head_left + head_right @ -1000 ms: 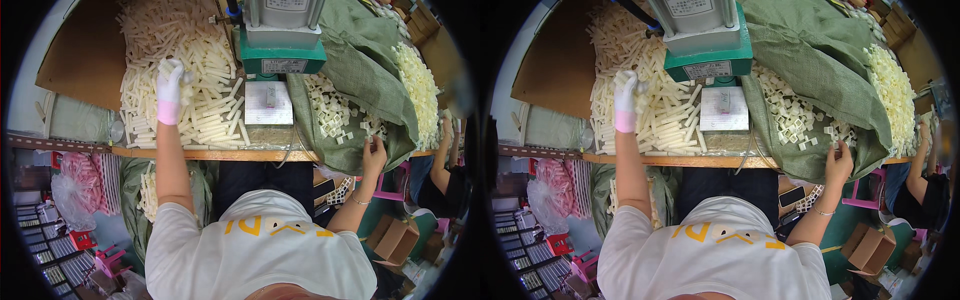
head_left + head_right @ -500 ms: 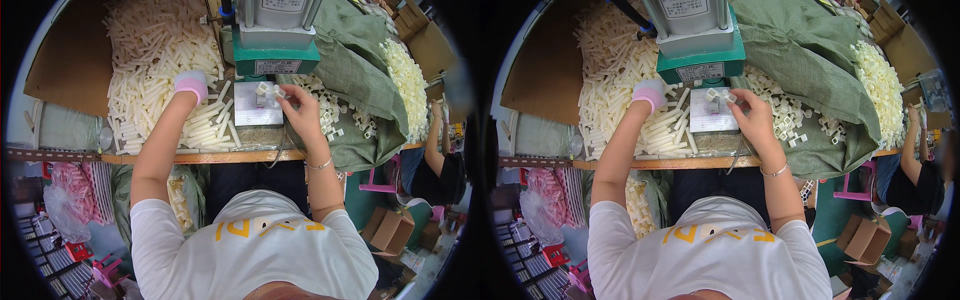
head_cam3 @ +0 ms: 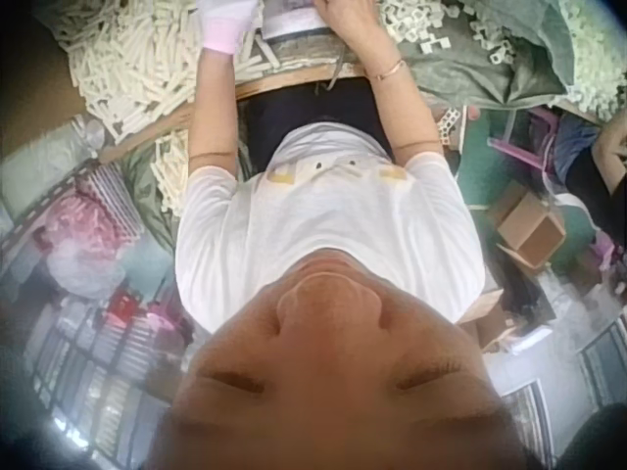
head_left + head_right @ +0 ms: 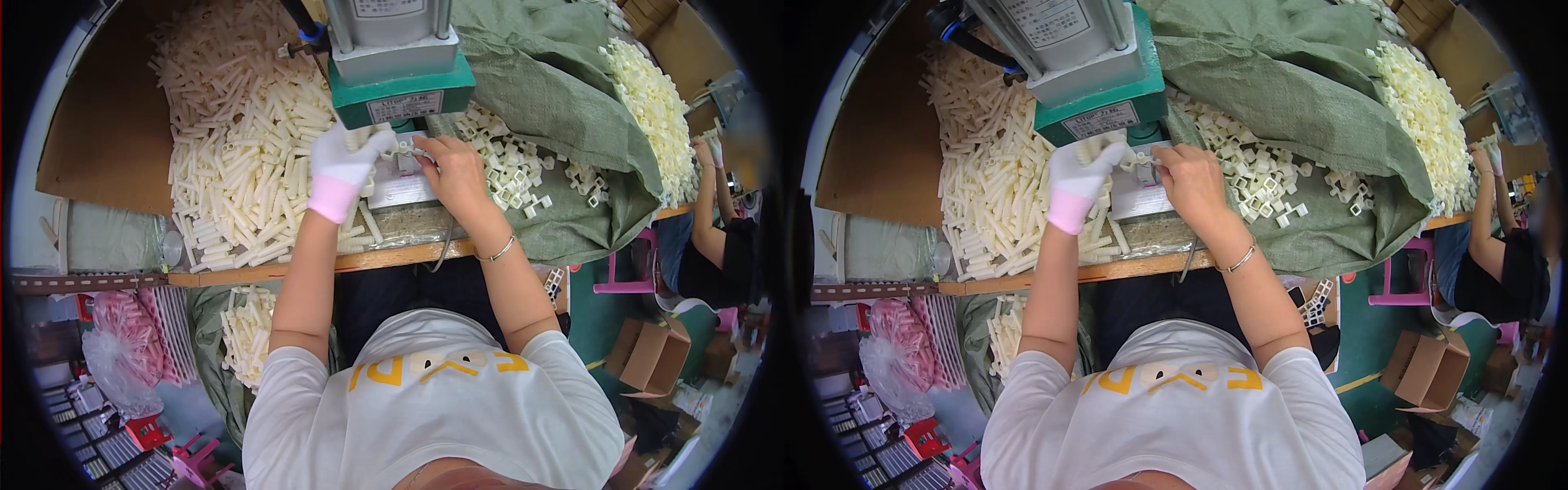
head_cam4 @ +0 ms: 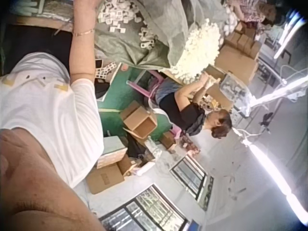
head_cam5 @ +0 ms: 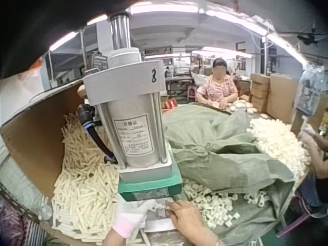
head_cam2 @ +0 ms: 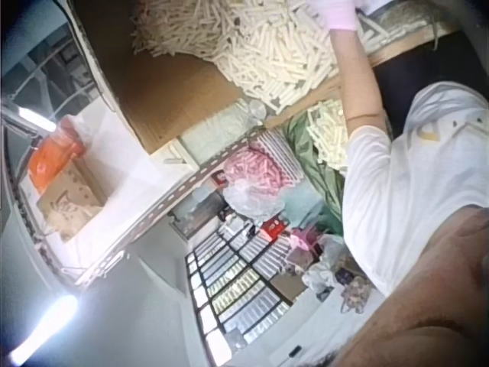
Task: Using a manual press or assembly machine to join small plastic parts together on a factory line.
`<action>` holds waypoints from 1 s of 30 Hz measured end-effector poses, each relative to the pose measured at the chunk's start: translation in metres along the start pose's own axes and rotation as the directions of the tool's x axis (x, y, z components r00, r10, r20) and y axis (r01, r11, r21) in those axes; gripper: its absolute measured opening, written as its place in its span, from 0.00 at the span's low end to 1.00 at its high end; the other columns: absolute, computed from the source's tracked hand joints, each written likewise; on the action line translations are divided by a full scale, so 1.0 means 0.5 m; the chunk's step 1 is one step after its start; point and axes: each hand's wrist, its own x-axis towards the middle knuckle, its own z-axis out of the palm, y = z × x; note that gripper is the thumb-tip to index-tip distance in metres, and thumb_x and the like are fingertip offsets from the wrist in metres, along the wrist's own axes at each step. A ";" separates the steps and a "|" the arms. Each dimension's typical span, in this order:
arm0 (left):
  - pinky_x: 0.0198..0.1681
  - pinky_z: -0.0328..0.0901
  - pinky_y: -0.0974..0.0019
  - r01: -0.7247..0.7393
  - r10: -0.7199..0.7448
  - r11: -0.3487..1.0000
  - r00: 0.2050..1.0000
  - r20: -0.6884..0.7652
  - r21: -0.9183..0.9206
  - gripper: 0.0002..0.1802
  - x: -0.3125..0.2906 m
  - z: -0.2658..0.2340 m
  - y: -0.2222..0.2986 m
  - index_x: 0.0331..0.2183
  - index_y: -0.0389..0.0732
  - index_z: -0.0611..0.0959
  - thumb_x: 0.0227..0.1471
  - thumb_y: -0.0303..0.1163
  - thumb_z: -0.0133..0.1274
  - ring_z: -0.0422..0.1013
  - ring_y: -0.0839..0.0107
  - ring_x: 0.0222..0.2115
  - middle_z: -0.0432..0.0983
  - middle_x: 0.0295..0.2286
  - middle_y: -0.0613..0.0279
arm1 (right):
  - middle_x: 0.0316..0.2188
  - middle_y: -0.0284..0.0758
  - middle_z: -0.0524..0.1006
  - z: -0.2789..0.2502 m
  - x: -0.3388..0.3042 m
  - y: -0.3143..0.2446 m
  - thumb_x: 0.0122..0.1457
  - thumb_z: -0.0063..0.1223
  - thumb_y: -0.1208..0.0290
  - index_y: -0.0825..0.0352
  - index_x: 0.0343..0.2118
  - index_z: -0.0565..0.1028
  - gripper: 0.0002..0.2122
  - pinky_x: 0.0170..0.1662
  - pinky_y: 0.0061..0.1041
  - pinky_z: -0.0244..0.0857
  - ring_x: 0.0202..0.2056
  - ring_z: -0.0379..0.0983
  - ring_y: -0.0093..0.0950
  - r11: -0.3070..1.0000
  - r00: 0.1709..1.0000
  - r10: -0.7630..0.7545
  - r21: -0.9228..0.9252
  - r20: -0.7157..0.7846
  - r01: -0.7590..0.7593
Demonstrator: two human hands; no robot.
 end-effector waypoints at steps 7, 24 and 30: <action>0.28 0.66 0.69 -0.080 0.077 0.996 0.991 -0.108 -0.031 0.13 -0.016 0.027 0.001 0.30 0.35 0.82 0.45 0.35 0.58 0.75 0.69 0.23 0.79 0.25 0.57 | 0.22 0.36 0.74 0.009 -0.004 0.002 0.44 0.56 0.77 0.63 0.32 0.78 0.09 0.33 0.35 0.62 0.29 0.72 0.35 1.000 0.998 -0.024 -0.013 -0.056 0.023; 0.35 0.65 0.62 -0.118 0.133 0.989 0.974 -0.184 0.090 0.14 -0.023 0.056 -0.049 0.32 0.40 0.82 0.44 0.40 0.58 0.72 0.57 0.30 0.78 0.27 0.56 | 0.23 0.35 0.75 0.005 0.001 0.002 0.45 0.56 0.76 0.62 0.33 0.78 0.10 0.35 0.34 0.61 0.30 0.72 0.34 1.000 1.000 -0.019 -0.025 -0.018 0.019; 0.34 0.66 0.63 -0.310 0.373 0.840 0.926 -0.060 0.445 0.18 -0.026 0.040 -0.009 0.35 0.34 0.80 0.44 0.37 0.60 0.73 0.62 0.28 0.78 0.28 0.54 | 0.26 0.35 0.76 -0.003 -0.003 -0.001 0.47 0.57 0.76 0.63 0.37 0.77 0.12 0.34 0.32 0.62 0.28 0.72 0.35 1.000 1.000 -0.012 -0.029 0.009 0.012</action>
